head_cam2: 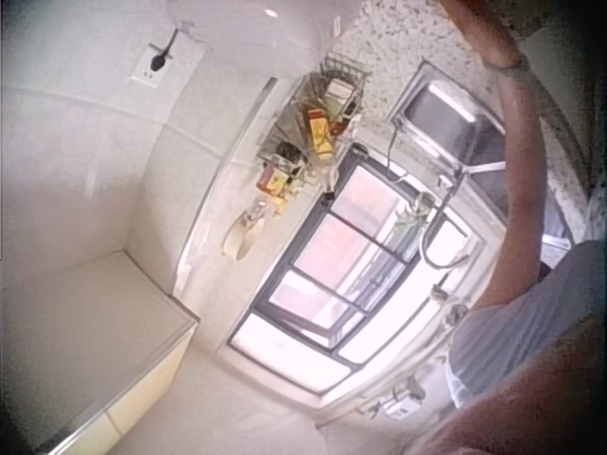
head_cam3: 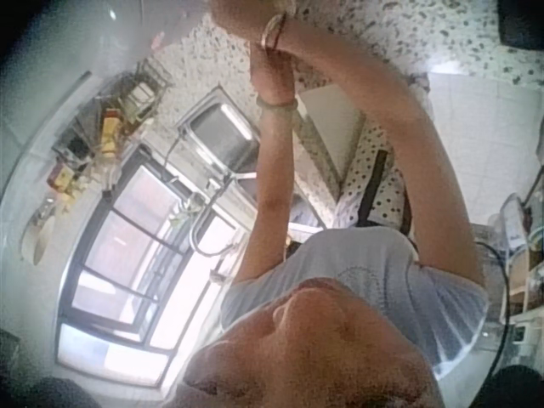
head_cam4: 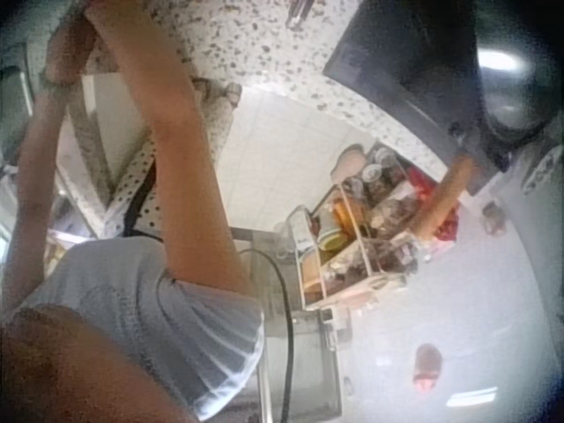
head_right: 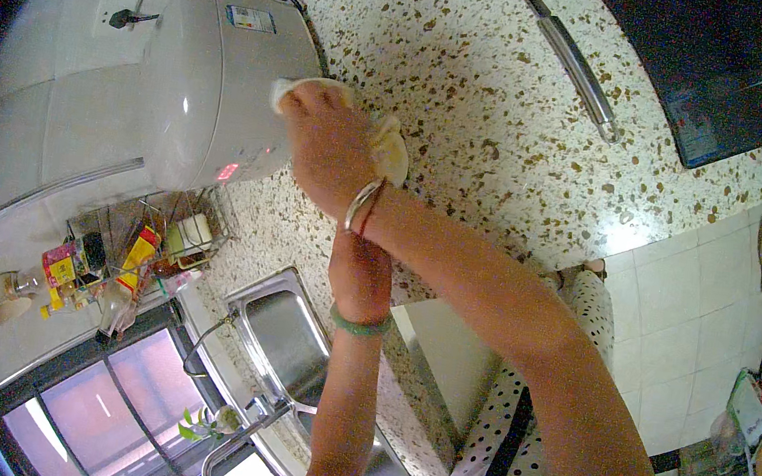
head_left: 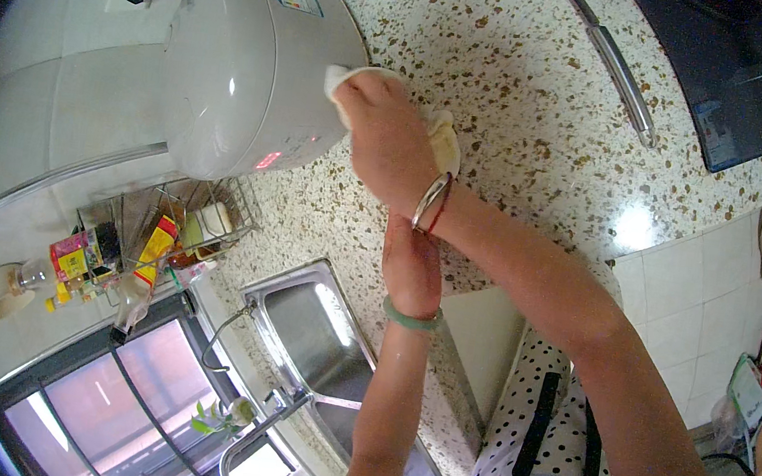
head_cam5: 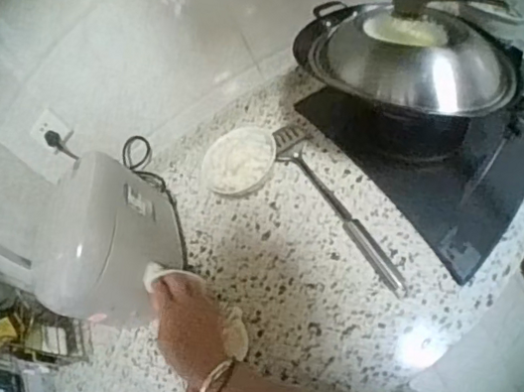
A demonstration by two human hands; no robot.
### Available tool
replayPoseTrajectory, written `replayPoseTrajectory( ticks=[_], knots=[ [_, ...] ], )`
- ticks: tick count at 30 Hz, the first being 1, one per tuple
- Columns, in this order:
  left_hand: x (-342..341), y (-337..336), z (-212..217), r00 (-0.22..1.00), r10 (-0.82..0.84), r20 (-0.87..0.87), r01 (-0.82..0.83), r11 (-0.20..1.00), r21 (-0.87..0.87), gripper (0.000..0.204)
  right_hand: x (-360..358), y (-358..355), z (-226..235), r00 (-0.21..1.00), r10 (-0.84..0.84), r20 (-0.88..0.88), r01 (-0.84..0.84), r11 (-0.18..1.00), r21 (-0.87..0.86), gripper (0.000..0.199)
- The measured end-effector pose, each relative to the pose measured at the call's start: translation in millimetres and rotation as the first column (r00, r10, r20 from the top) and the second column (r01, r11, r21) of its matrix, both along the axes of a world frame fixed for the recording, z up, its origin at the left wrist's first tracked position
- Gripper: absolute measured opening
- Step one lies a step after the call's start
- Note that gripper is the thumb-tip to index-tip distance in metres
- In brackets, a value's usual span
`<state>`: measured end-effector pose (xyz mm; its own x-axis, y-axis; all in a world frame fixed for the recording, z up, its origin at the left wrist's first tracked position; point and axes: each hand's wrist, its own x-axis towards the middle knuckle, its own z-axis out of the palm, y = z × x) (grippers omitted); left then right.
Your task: The person wipes the exterior of a white rice cooker with a yellow cloth. They briefly rinse the cloth under the kitchen tap and wring it out before returning to wipe the appliance and the surrounding countertop area.
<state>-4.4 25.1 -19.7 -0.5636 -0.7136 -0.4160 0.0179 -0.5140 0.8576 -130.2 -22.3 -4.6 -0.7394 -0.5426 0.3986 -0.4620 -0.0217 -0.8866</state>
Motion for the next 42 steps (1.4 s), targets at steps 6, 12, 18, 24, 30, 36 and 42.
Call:
replayPoseTrajectory(
  ticks=[6, 12, 18, 24, 30, 36, 42],
  knots=[
    [-5.6, 0.6, 3.7, 0.997, -0.029, -0.068, 0.029, 1.000, -0.011, 0.046, 3.3, 0.8, -12.8, 0.998, -0.058, 0.027, 0.057, 0.997, 0.053, 0.033],
    [5.4, -2.0, -1.4, 0.994, -0.002, -0.107, 0.009, 0.998, 0.069, 0.046, 0.9, -2.5, 13.1, 0.999, 0.012, 0.043, -0.011, 1.000, -0.027, 0.034],
    [-3.7, -1.9, -1.5, 0.998, 0.026, -0.051, -0.024, 0.999, 0.025, 0.044, 2.0, -2.1, -13.9, 0.998, -0.069, -0.011, 0.070, 0.992, 0.102, 0.029],
    [1.9, -0.2, 1.3, 0.997, 0.035, -0.074, -0.029, 0.996, 0.080, 0.045, -0.9, -6.3, 13.9, 0.999, -0.003, 0.043, 0.006, 0.999, -0.049, 0.032],
    [0.3, -3.1, -3.2, 0.996, 0.053, -0.072, -0.047, 0.995, 0.084, 0.042, 2.9, -5.4, -10.4, 0.996, -0.088, 0.002, 0.087, 0.987, 0.138, 0.038],
    [1.0, -0.3, -3.6, 0.997, 0.043, -0.070, -0.040, 0.998, 0.043, 0.044, 4.3, 4.6, -7.5, 0.998, 0.022, 0.060, -0.028, 0.995, 0.098, 0.038],
    [7.6, 3.9, -3.1, 0.987, 0.161, -0.006, -0.159, 0.980, 0.122, 0.041, 9.1, -0.1, 19.4, 0.987, 0.052, -0.154, -0.059, 0.997, -0.041, 0.037]
  ],
)
